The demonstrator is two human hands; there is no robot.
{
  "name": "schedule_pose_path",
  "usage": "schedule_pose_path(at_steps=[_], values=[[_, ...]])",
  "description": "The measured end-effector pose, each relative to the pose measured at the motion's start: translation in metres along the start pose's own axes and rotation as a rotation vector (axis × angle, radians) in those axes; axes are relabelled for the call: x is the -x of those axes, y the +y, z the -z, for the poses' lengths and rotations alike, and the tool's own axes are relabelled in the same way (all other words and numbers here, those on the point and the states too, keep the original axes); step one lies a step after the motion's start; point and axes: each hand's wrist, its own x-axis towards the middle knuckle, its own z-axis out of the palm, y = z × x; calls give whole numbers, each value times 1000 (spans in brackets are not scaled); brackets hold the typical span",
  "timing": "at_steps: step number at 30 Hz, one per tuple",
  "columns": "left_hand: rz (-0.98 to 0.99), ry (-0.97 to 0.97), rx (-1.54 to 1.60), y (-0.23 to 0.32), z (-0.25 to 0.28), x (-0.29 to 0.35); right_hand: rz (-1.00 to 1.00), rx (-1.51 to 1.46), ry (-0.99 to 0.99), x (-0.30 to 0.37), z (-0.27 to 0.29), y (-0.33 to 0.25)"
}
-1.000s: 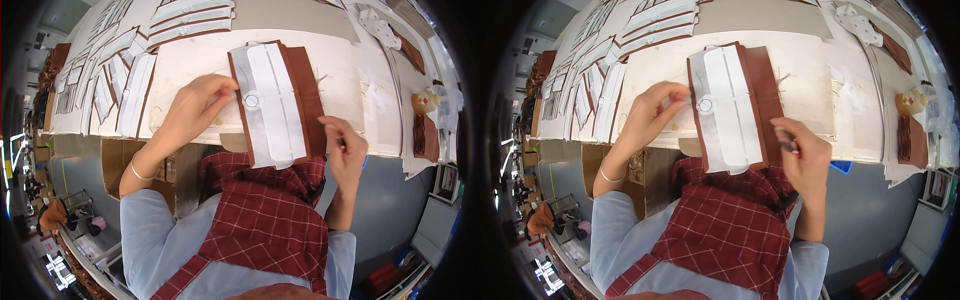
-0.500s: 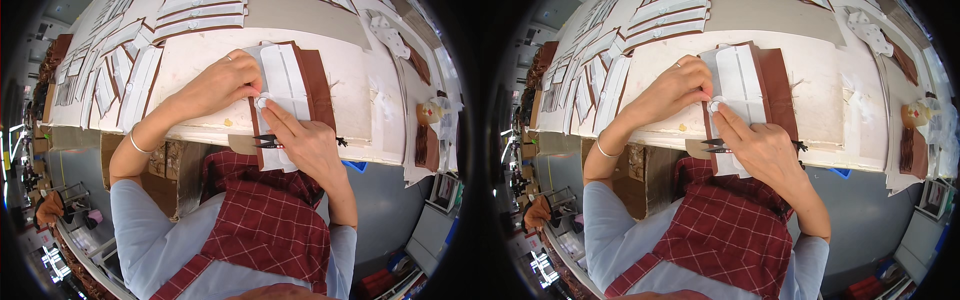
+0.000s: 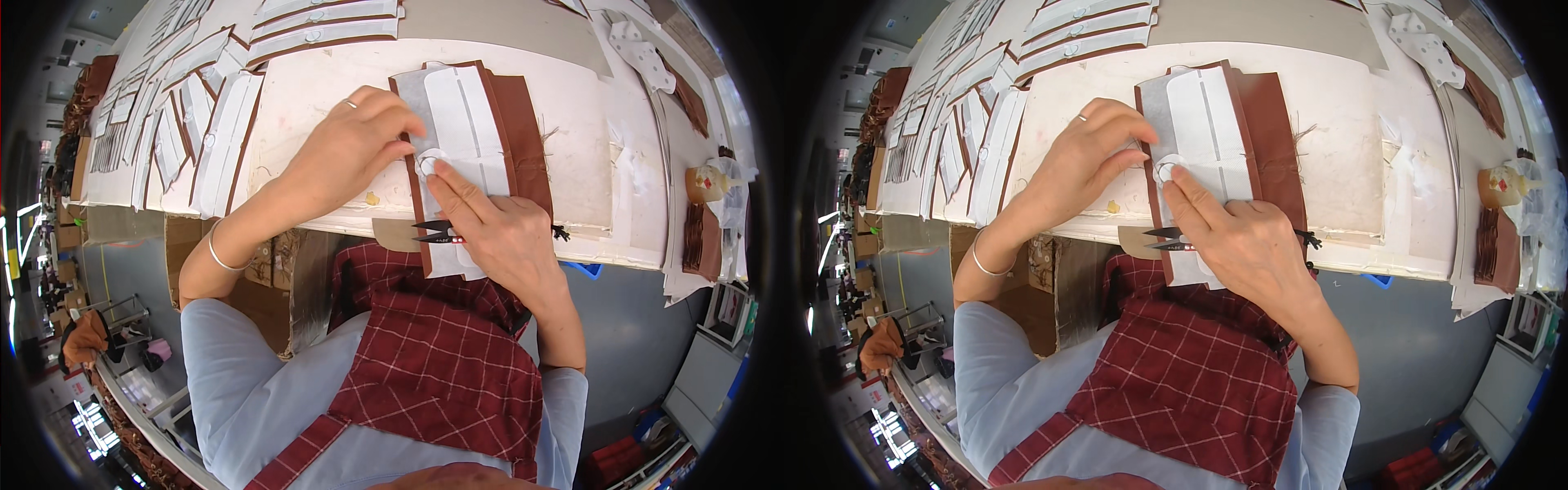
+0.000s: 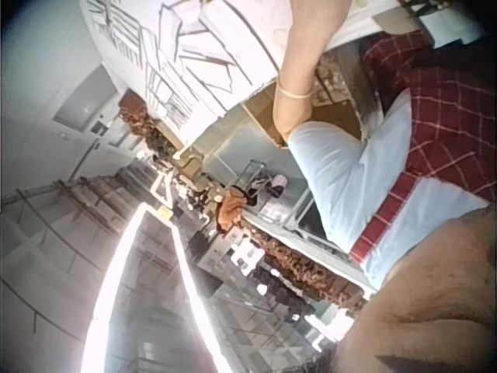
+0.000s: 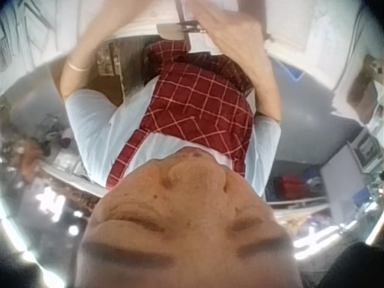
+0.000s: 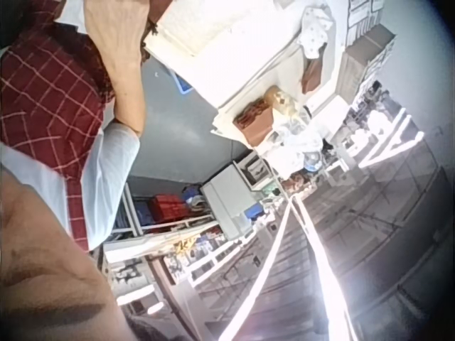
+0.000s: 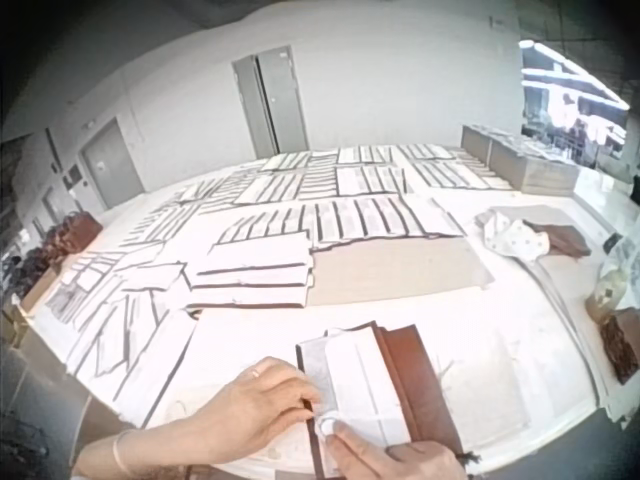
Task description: The person trims threads from fabric pieces using thread snips, arranges and stacks the fabric pieces on the work surface, and then picks up a bottle.
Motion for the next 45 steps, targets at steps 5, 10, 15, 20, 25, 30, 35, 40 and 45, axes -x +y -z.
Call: schedule_pose_path(at_steps=[5,10,15,20,25,30,35,40,45], values=[[-57,-183,-41,5,-3,-7,-14,-24,7,1,-1,-1],[-11,-205,-45,-4,-8,-10,-22,-31,4,0,-2,0],[183,-226,244,-9,-4,-9,-23,-51,32,2,-5,0],[70,-255,84,-4,-6,-8,4,-72,37,1,-5,3],[246,-179,302,-3,-8,-7,-21,-68,43,2,-6,2],[85,-209,160,-7,-12,-2,31,-91,54,1,-4,3],[487,-126,562,-5,-9,-6,33,-83,71,3,-8,4],[187,-156,224,-7,-14,1,37,-86,82,1,-7,4],[454,-118,264,-10,15,4,22,-106,93,3,-9,4]])
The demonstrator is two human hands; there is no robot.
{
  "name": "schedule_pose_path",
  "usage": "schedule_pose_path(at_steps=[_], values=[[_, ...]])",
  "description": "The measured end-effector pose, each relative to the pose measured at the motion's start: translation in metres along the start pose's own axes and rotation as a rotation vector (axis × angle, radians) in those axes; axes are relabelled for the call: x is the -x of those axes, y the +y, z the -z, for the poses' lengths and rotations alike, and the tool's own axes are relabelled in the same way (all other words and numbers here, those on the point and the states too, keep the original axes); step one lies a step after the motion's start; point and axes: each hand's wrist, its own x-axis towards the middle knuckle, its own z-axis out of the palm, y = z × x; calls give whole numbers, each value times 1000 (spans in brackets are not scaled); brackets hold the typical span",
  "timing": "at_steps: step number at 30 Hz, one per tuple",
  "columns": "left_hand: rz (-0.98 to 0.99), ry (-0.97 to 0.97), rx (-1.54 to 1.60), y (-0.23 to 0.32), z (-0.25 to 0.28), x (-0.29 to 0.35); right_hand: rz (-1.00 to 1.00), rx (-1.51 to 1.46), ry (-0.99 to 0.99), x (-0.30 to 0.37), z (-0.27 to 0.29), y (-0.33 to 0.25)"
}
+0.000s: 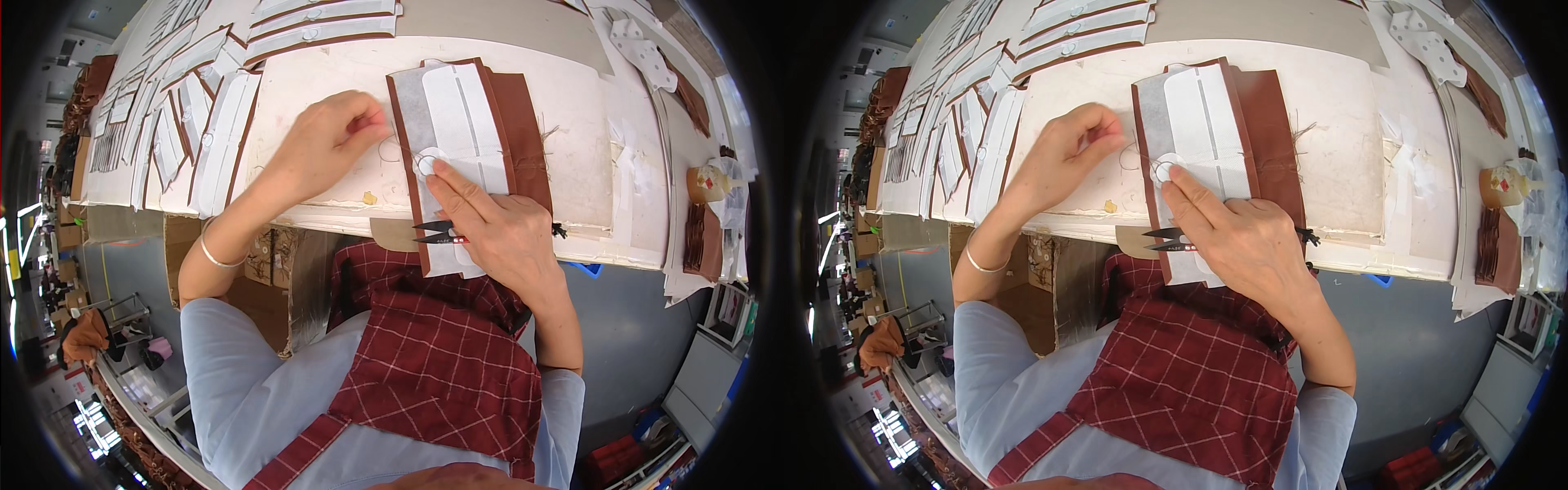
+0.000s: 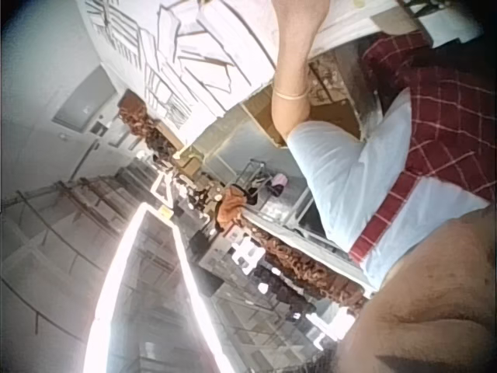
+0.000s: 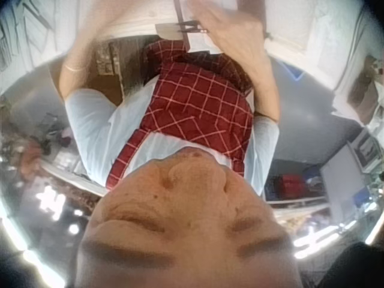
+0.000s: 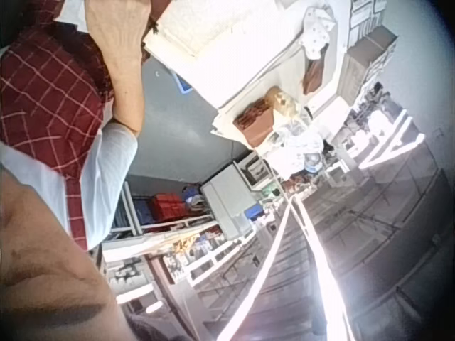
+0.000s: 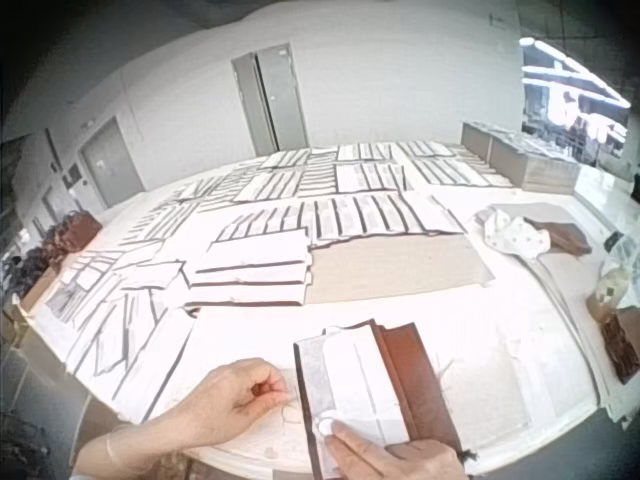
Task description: The person trims threads from fabric pieces using thread snips, arranges and stacks the fabric pieces on the work surface, and then picks up a bottle.
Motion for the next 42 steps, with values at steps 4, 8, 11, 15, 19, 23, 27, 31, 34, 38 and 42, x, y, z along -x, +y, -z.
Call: schedule_pose_path(at_steps=[4,8,11,15,19,23,27,31,34,38,42], values=[[8,-57,-366,-6,15,13,-54,15,-37,-2,4,-3],[-376,45,-298,-7,7,3,-50,26,-34,-3,5,-3],[-370,-150,-145,-11,-3,-9,-46,29,-35,-3,5,-3],[-382,-276,-90,-20,-4,-22,-50,29,-42,-4,6,-4],[-369,-246,-125,-15,-4,-21,-52,19,-36,-4,5,-4],[-252,-193,-128,6,-6,-10,-56,12,-33,-4,6,-4],[-239,-218,-104,9,-2,-11,-55,14,-37,-4,6,-4],[-254,-266,-131,4,6,-11,-52,5,-33,-4,5,-3],[-409,-245,-243,2,4,-12,-50,6,-38,-5,7,-3],[-475,-196,-191,-5,-5,-13,-94,-189,10,-8,15,2],[-410,-195,-93,-9,-7,-9,-279,-237,-118,-27,45,9]])
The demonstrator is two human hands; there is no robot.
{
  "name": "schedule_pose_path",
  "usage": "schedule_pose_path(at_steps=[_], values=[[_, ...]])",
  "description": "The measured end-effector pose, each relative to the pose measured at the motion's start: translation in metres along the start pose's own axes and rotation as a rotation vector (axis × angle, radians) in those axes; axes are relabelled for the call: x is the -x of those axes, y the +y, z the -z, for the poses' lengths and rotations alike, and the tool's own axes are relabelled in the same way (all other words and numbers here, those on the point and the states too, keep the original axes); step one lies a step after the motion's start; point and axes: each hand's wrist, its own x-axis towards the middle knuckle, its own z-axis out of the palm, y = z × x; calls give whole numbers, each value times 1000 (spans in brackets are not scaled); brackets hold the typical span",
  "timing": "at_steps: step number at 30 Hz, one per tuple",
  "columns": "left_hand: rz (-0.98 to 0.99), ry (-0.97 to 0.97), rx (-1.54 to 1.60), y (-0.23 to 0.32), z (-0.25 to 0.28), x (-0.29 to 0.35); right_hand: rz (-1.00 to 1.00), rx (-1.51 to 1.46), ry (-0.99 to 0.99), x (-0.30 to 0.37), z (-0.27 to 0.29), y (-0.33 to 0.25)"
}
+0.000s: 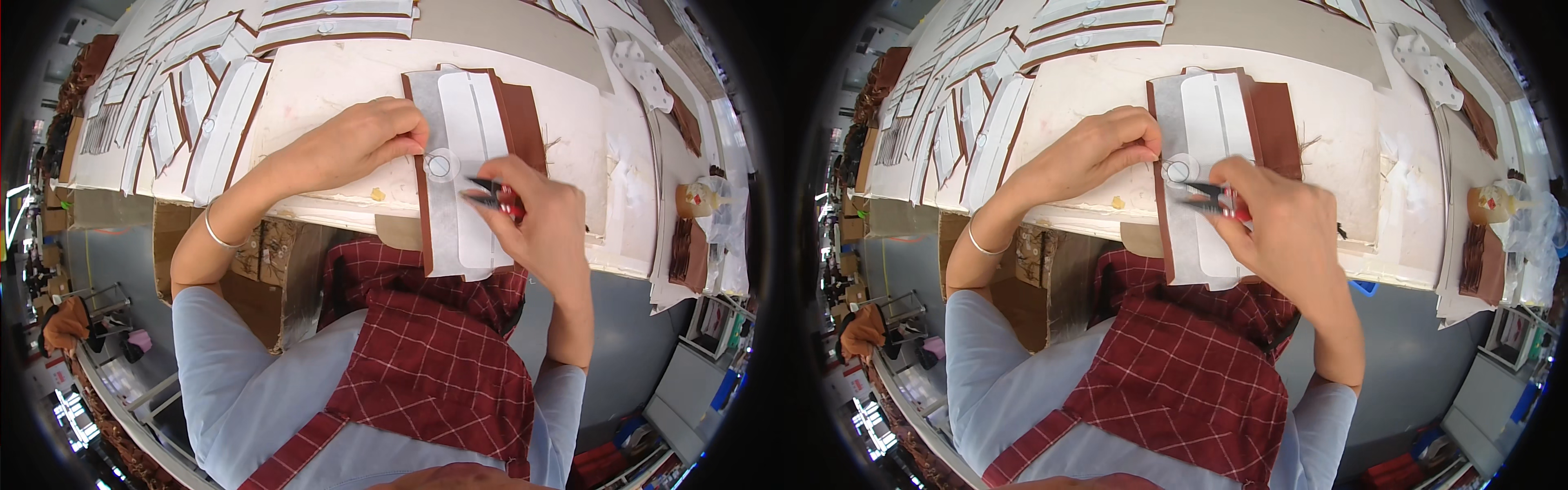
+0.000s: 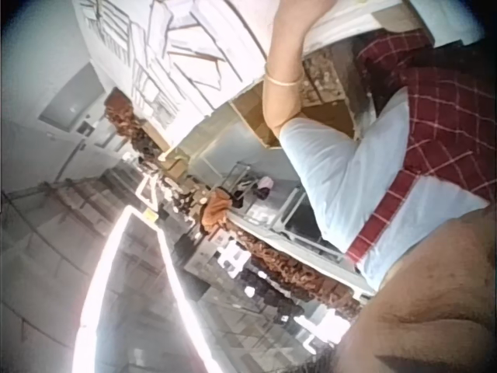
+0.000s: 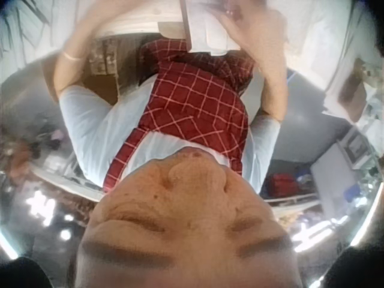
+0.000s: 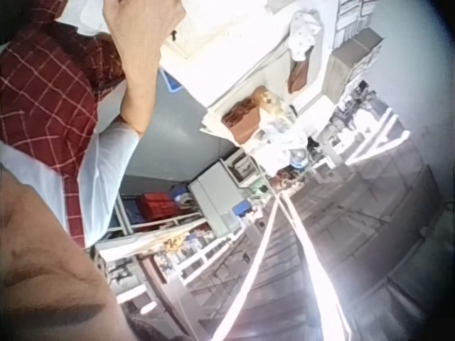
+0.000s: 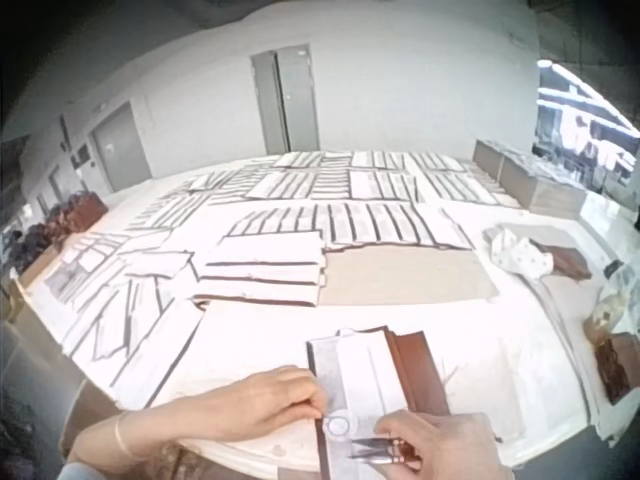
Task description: The person trims threads from fabric pieces using thread snips, arranges and stacks the fabric pieces on the work surface, and then picks up a bottle.
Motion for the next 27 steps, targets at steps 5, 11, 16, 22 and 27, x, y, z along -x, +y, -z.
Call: schedule_pose_path(at_steps=[5,11,16,22,27], values=[[38,27,13,5,-3,-3,44,137,-17,-25,0,-3],[33,69,-8,7,-2,-4,59,201,-124,-40,-3,-3],[33,82,-21,5,-5,-3,86,212,-142,-45,-6,-2],[32,88,-26,6,-6,-5,89,207,-151,-47,-8,0],[36,108,-7,4,-8,-4,79,196,-172,-47,-7,1]])
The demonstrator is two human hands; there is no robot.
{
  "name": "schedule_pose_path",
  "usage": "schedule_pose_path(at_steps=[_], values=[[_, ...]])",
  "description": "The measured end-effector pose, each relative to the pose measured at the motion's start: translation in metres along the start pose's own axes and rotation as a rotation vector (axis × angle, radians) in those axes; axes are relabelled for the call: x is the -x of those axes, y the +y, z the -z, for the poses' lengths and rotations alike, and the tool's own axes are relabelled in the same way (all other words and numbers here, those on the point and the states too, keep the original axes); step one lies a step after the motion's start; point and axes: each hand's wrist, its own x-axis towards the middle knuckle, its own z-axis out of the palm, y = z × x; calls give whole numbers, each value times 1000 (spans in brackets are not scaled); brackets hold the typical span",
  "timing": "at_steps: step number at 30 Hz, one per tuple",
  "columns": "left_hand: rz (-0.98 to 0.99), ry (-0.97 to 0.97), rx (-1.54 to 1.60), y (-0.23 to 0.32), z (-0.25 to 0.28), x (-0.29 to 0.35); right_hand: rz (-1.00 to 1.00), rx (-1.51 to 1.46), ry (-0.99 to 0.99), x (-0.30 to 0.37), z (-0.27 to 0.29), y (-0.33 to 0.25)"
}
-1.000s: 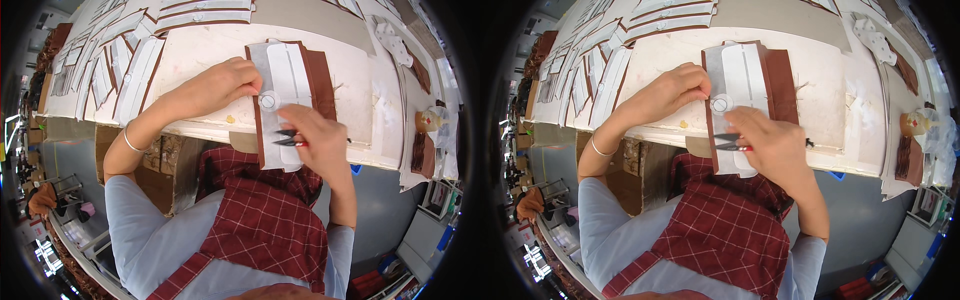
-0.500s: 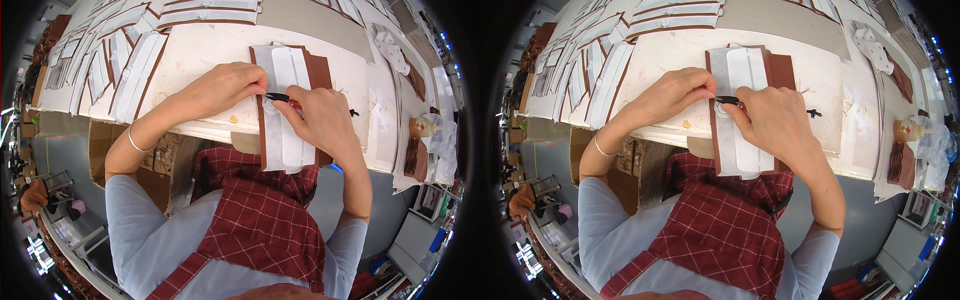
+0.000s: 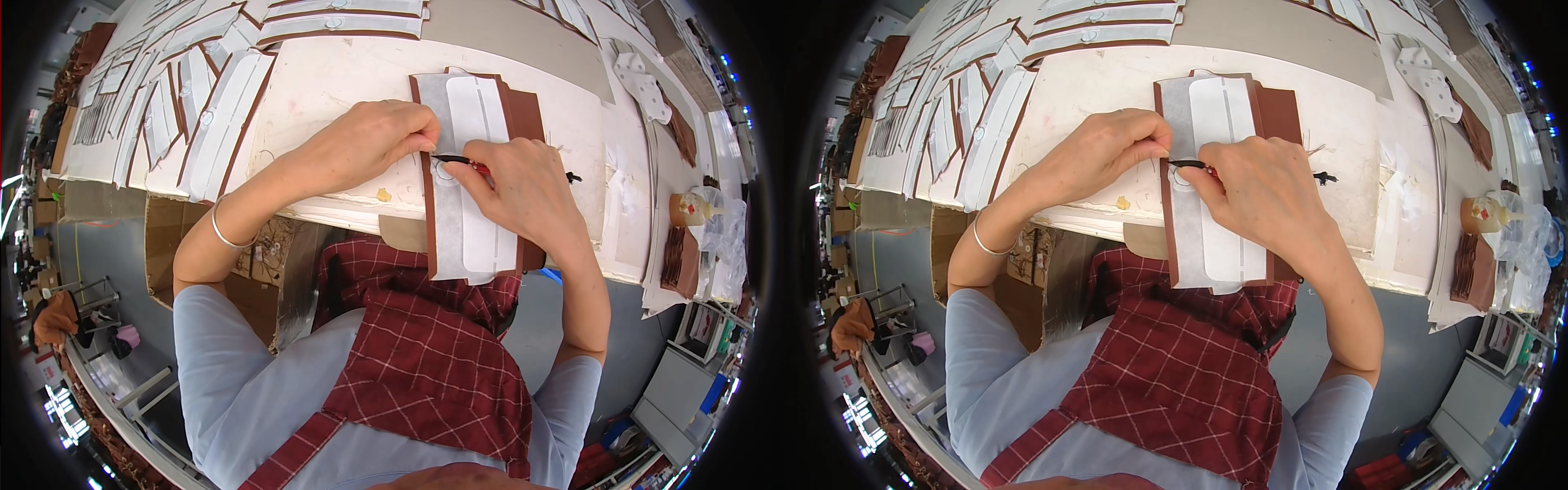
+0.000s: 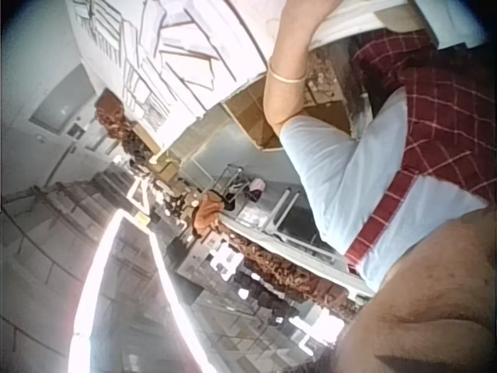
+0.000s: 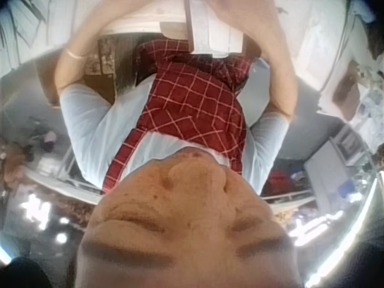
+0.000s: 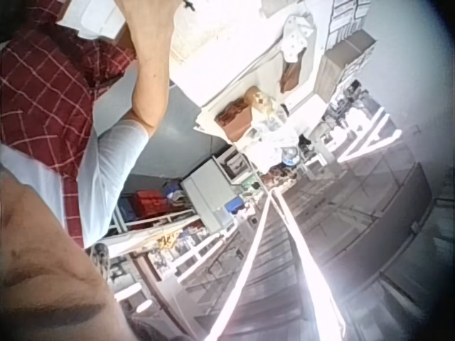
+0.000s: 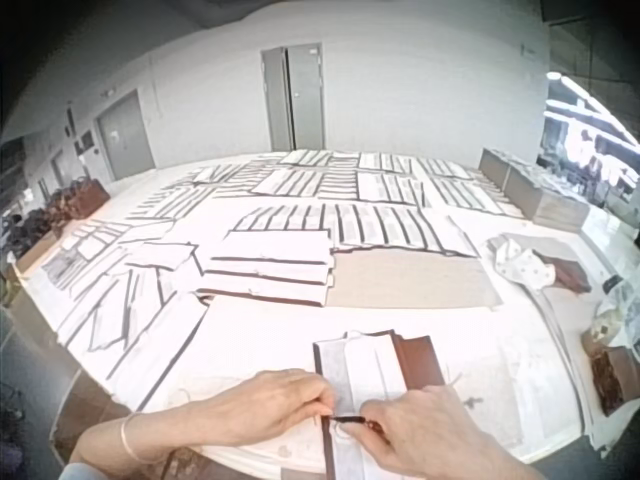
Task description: The person trims threads from fabric pieces using thread snips, arranges and stacks the fabric pieces on the work surface, and then picks up a bottle.
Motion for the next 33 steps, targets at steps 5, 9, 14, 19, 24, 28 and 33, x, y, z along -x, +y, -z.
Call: schedule_pose_path(at_steps=[5,9,14,19,24,28,33], values=[[19,-9,-1,0,1,1,-48,-38,36,5,1,0],[18,-12,3,0,0,0,-51,-34,2,2,-2,0],[49,23,74,-3,-1,2,-16,-38,26,0,-4,1],[257,-246,230,8,39,22,-125,-141,5,15,11,7],[431,-639,124,30,96,107,-316,-361,127,56,26,22],[422,-225,-57,37,86,131,-453,-477,229,82,17,23],[650,-451,672,48,16,88,-504,-506,290,86,-5,11]])
